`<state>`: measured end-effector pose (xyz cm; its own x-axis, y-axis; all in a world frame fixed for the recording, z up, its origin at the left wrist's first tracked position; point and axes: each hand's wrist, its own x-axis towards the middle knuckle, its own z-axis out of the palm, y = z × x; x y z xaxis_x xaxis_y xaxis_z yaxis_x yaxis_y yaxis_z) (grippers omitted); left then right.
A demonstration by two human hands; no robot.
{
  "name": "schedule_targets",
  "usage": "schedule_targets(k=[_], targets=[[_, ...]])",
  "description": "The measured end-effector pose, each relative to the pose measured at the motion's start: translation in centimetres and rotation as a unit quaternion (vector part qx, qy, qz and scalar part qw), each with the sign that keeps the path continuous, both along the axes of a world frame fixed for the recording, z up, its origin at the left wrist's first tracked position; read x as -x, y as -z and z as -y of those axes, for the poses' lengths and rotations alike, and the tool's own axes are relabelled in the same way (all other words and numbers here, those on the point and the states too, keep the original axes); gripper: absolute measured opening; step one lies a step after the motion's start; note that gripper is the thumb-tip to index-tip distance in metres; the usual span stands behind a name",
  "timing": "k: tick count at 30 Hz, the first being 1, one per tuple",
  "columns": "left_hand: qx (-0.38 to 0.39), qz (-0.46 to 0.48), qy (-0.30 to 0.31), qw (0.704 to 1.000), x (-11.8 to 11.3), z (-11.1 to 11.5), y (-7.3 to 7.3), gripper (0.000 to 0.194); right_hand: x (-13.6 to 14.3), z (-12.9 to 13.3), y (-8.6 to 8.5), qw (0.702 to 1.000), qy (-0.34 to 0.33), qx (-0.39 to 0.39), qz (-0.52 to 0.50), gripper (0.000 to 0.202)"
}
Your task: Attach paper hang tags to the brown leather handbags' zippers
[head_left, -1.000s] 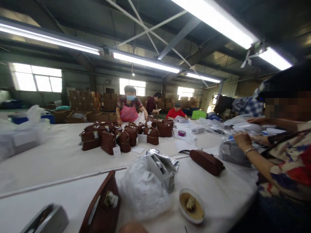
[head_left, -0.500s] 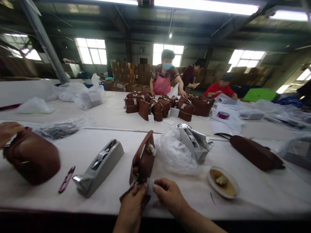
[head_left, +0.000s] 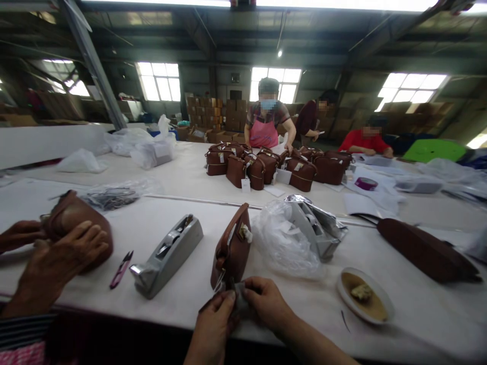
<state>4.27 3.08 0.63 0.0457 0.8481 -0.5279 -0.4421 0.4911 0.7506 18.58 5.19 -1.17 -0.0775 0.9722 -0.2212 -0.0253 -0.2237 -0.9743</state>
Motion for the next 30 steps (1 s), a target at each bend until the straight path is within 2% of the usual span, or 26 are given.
schedule_targets(k=[4, 6, 8, 10, 12, 15, 18, 21, 24, 27, 30], targets=[[-0.013, -0.028, 0.02, 0.999, -0.1, 0.3, -0.1, 0.046, 0.0, -0.7, -0.2, 0.999, -0.036, 0.004, -0.006, 0.018], [-0.036, -0.097, 0.017, 0.994, 0.1, 0.4, 0.0, 0.043, 0.2, -1.0, -0.2, 0.999, -0.049, 0.002, -0.012, 0.019], [-0.089, -0.217, 0.01, 0.972, 0.4, 0.5, 0.0, 0.033, 0.6, -1.1, -0.2, 0.999, -0.049, 0.006, -0.016, 0.02], [-0.162, -0.323, -0.006, 0.932, 0.6, 0.6, 0.0, 0.024, 0.9, -1.1, -0.1, 0.999, -0.037, 0.015, -0.021, 0.023], [-0.227, -0.369, -0.022, 0.901, 0.8, 0.7, 0.0, 0.018, 1.1, -1.1, -0.1, 0.999, -0.023, 0.024, -0.028, 0.026], [-0.271, -0.389, -0.033, 0.88, 0.8, 1.0, -0.1, 0.015, 1.2, -1.1, -0.3, 0.999, -0.017, 0.021, -0.031, 0.028], [-0.235, -0.4, -0.033, 0.885, 0.7, 1.2, 0.0, 0.016, 1.2, -1.1, -0.8, 0.999, -0.028, 0.007, -0.022, 0.024], [-0.164, -0.374, -0.034, 0.912, 0.5, 1.1, 0.3, 0.028, 1.1, -1.1, -1.1, 0.999, -0.038, -0.006, -0.014, 0.019], [-0.132, -0.317, -0.048, 0.938, 0.2, 0.9, 0.2, 0.04, 1.1, -1.2, -1.2, 0.999, -0.037, -0.023, -0.008, 0.016], [-0.136, -0.319, -0.033, 0.937, -0.1, 0.6, -0.3, 0.04, 1.1, -1.3, -1.2, 0.997, -0.043, -0.056, 0.028, 0.017], [-0.144, -0.347, -0.028, 0.926, -0.3, 0.5, -0.8, 0.034, 0.9, -1.3, -1.8, 0.988, -0.041, -0.096, 0.113, 0.017]])
